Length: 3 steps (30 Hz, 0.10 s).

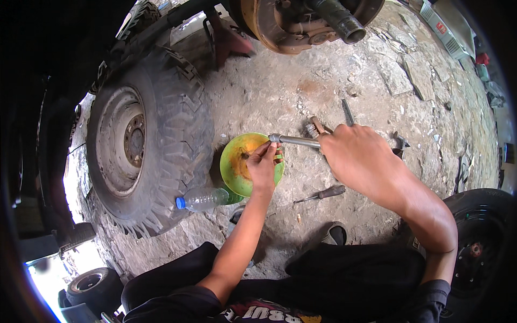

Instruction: The person uses a socket wrench and a hammer to loosen a component on a vehicle's wheel hub assembly. They handle a socket, a long extension bar, and a hammer by hand, occasionally placing a small item in a yellow bowl.

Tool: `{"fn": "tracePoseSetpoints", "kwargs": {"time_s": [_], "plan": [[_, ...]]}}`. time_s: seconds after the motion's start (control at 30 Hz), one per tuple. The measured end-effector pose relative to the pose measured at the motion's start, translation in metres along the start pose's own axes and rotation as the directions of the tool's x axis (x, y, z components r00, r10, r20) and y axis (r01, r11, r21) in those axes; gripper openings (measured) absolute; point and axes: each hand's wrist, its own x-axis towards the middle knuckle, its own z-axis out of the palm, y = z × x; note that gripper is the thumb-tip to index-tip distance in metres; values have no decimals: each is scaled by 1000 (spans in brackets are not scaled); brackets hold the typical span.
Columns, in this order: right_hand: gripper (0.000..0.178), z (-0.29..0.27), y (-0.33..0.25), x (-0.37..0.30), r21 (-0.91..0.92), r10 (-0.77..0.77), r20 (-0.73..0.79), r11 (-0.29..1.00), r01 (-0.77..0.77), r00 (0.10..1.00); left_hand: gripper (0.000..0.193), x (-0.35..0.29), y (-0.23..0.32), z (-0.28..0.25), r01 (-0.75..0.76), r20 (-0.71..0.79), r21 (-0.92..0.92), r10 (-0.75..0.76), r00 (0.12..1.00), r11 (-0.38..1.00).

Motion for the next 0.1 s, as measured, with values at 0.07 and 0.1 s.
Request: {"fn": "tracePoseSetpoints", "kwargs": {"time_s": [0.07,0.1], "plan": [[10,0,-3,-2,-64,-31,-29,998,29,999,19,1,0,-2,-28,14,113,27,1000,993],[10,0,-4,-1,-65,-31,-26,997,30,999,19,2,1,-4,-43,23,168,39,999,985]]}}
